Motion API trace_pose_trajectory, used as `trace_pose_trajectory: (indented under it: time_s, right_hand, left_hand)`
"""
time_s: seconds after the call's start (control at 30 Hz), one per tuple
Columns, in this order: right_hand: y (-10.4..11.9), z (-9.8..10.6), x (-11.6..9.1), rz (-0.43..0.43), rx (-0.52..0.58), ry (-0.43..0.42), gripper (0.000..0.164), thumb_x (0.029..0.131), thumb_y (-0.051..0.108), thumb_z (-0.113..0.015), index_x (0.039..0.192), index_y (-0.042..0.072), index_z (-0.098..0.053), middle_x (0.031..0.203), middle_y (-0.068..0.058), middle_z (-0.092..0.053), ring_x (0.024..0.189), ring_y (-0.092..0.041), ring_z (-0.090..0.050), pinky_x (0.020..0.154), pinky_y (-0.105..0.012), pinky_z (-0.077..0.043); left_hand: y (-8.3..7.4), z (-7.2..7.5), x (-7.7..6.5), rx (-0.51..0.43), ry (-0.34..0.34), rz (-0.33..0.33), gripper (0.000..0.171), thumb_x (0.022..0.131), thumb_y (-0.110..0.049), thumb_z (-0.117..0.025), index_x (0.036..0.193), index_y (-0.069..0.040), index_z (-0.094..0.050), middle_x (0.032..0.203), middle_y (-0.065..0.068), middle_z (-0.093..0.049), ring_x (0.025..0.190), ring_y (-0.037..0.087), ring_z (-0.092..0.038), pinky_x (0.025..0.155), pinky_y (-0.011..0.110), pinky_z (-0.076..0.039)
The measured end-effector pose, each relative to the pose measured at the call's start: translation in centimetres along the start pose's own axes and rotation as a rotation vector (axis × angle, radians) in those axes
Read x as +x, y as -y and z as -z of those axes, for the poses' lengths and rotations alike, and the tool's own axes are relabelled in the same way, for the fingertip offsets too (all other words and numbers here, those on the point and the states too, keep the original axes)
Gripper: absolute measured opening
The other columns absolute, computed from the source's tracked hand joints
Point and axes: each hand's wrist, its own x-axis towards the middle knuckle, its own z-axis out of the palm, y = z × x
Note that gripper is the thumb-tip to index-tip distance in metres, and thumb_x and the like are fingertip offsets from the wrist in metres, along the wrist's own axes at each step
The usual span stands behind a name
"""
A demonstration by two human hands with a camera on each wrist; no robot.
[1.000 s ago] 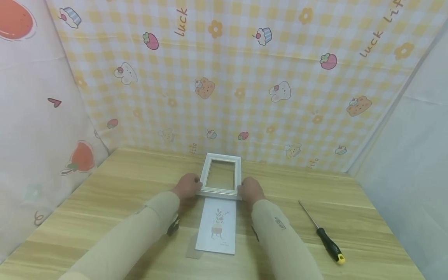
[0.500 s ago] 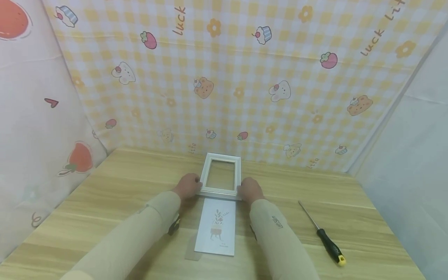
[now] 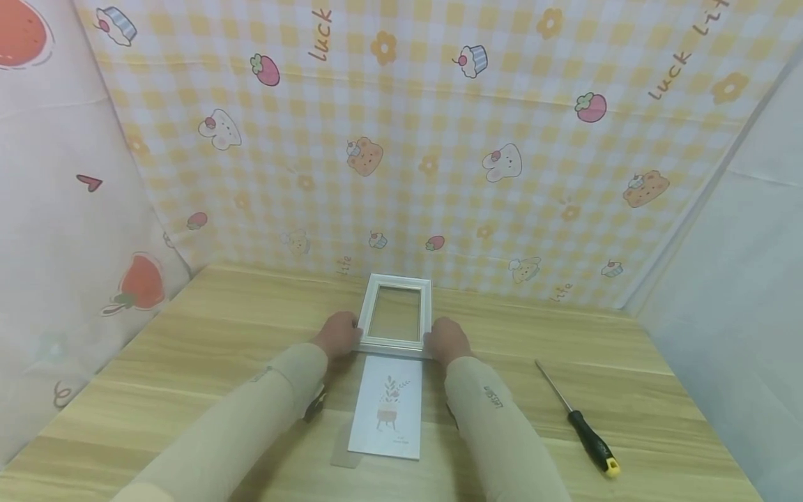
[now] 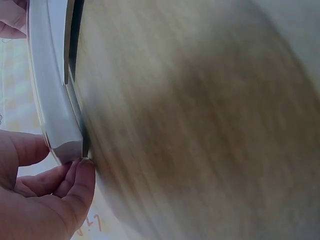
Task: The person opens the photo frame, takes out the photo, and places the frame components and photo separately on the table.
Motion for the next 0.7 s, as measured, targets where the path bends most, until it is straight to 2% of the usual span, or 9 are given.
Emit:
trace_pose_trajectory:
  time_s: [0.17, 0.47, 0.7]
  right_hand:
    - [0.20, 0.05, -0.12, -0.019, 0.000, 0.002, 0.032, 0.095, 0.014, -0.054, 0.064, 0.006, -0.051, 0.060, -0.003, -0.046, 0.056, -0.019, -0.044, 0.054, -0.030, -0.037]
    - [0.65, 0.27, -0.46, -0.029, -0.026, 0.004, 0.027, 0.095, 0.014, -0.055, 0.071, 0.003, -0.057, 0.065, -0.005, -0.052, 0.060, -0.020, -0.048, 0.059, -0.032, -0.041]
    - [0.58, 0.35, -0.83, -0.048, 0.051, 0.018, 0.037, 0.097, 0.019, -0.055, 0.062, 0.008, -0.049, 0.057, -0.001, -0.043, 0.055, -0.016, -0.040, 0.054, -0.028, -0.035]
  left_hand:
    - [-0.22, 0.01, -0.08, -0.005, 0.002, 0.007, 0.030, 0.085, 0.004, -0.047, 0.060, -0.009, -0.039, 0.061, 0.004, -0.043, 0.058, 0.019, -0.041, 0.054, 0.027, -0.036]
    - [-0.28, -0.06, -0.18, 0.005, 0.005, 0.019, 0.028, 0.087, 0.004, -0.046, 0.061, -0.008, -0.041, 0.062, 0.004, -0.044, 0.059, 0.018, -0.041, 0.054, 0.027, -0.035]
    - [-0.15, 0.03, -0.25, 0.024, 0.009, 0.020, 0.036, 0.089, -0.001, -0.051, 0.057, -0.010, -0.038, 0.057, 0.001, -0.039, 0.054, 0.016, -0.039, 0.051, 0.025, -0.033]
